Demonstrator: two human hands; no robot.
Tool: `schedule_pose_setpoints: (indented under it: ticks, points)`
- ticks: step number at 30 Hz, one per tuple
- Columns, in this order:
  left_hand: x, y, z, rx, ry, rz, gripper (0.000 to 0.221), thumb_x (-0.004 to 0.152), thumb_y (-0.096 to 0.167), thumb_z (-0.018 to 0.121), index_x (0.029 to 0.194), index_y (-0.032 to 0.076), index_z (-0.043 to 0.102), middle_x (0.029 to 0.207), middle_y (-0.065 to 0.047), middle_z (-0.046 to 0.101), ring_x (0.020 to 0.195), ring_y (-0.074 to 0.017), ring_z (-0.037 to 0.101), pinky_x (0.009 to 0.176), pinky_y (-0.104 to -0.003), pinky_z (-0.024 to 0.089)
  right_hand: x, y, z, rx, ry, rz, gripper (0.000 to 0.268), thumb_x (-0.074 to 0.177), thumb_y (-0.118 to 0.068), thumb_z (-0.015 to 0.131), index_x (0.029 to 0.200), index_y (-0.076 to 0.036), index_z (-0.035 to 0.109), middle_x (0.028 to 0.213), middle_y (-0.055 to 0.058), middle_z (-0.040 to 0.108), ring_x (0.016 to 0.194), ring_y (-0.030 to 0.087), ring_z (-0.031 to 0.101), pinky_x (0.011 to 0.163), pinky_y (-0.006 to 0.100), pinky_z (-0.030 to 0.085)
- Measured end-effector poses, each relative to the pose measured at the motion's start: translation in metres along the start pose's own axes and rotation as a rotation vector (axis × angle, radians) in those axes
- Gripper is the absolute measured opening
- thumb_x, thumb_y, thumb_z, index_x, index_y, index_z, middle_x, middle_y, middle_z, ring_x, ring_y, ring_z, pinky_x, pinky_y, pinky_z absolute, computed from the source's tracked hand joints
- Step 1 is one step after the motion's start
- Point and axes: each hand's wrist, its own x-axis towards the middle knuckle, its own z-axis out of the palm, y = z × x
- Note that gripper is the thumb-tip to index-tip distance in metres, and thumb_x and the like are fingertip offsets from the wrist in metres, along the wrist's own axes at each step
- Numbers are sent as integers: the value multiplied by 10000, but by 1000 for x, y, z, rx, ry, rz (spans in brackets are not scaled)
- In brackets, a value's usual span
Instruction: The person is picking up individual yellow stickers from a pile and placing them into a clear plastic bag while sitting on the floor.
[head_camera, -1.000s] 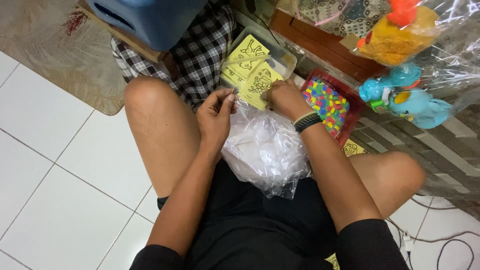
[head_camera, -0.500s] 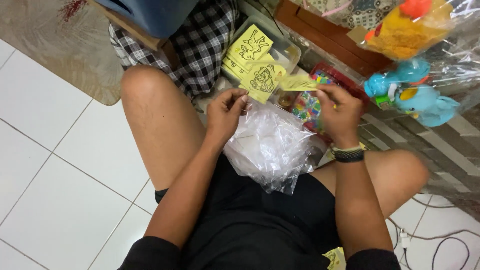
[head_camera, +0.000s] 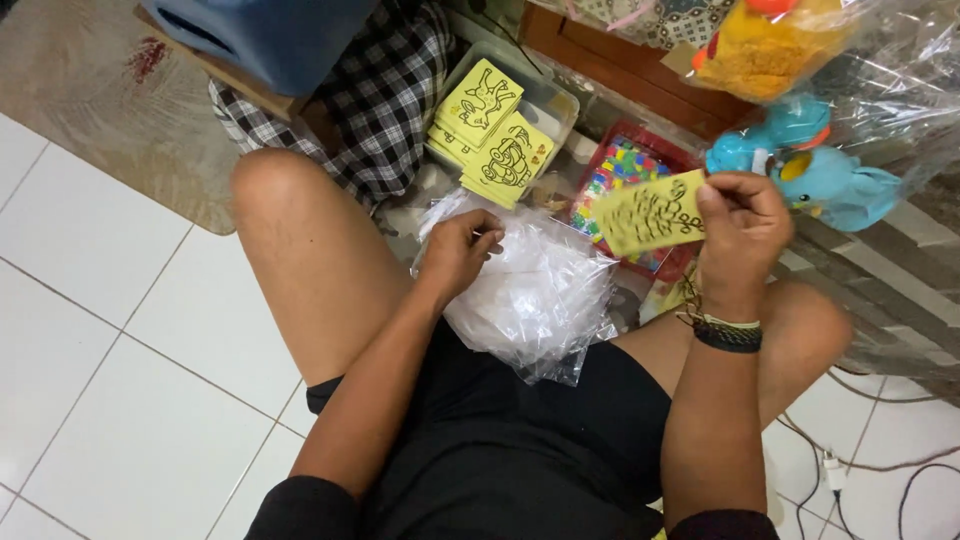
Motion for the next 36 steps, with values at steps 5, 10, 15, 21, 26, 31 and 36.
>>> schedule_pose_setpoints:
  ticks: [5, 10, 15, 21, 26, 31, 36]
  points:
    - [4, -12, 8, -80, -82, 121, 99, 913, 16, 714, 1001, -16, 746, 867, -239, 739, 798, -321, 776, 708, -390, 648, -1, 10, 28, 71, 78, -123, 131, 988, 65, 760, 1024, 29, 639, 1023, 127, 646, 918, 139, 613, 819, 266, 497]
    - [0, -10, 13, -26, -193, 240, 98, 891, 41, 757, 978, -6, 756, 818, -226, 714, 753, -329, 763, 664, -415, 642, -4, 8, 47, 138, 112, -193, 150, 975, 31, 764, 999, 33, 616, 1006, 157, 632, 918, 167, 602, 836, 287, 482]
    - [-2, -12, 14, -73, -247, 316, 93, 894, 45, 761, 971, -8, 756, 804, -229, 691, 744, -319, 741, 679, -420, 627, -9, -7, 60, 118, 83, -231, 117, 1011, 48, 707, 1013, 55, 590, 979, 164, 615, 925, 171, 594, 836, 320, 477]
    - [2, -19, 15, -143, -250, 255, 102, 918, 59, 754, 1002, 3, 763, 797, -192, 708, 792, -271, 759, 717, -373, 641, -13, -10, 71, 43, 19, -222, 111, 1048, -26, 680, 1030, 74, 635, 898, 130, 570, 832, 138, 530, 798, 305, 444]
    - [2, -17, 12, -143, -249, 209, 114, 939, 67, 729, 1030, 2, 750, 803, -180, 732, 784, -234, 742, 731, -356, 643, -14, 2, 67, -12, 19, -189, 122, 1051, -37, 682, 1006, 70, 644, 847, 98, 542, 778, 127, 495, 766, 298, 432]
    - [4, -16, 9, -92, -171, 145, 93, 935, 50, 709, 1012, 27, 757, 782, -178, 745, 713, -216, 736, 668, -320, 649, -6, 12, 47, -149, 58, -126, 155, 1114, -66, 607, 981, 14, 605, 791, 53, 491, 742, 135, 477, 724, 313, 414]
    - [3, -15, 12, -194, -145, 75, 111, 932, 36, 704, 1029, -4, 742, 779, -187, 730, 696, -183, 686, 658, -314, 641, 8, 39, 22, -190, 244, -74, 170, 1155, -86, 463, 998, -62, 526, 813, 20, 459, 712, 109, 419, 664, 281, 393]
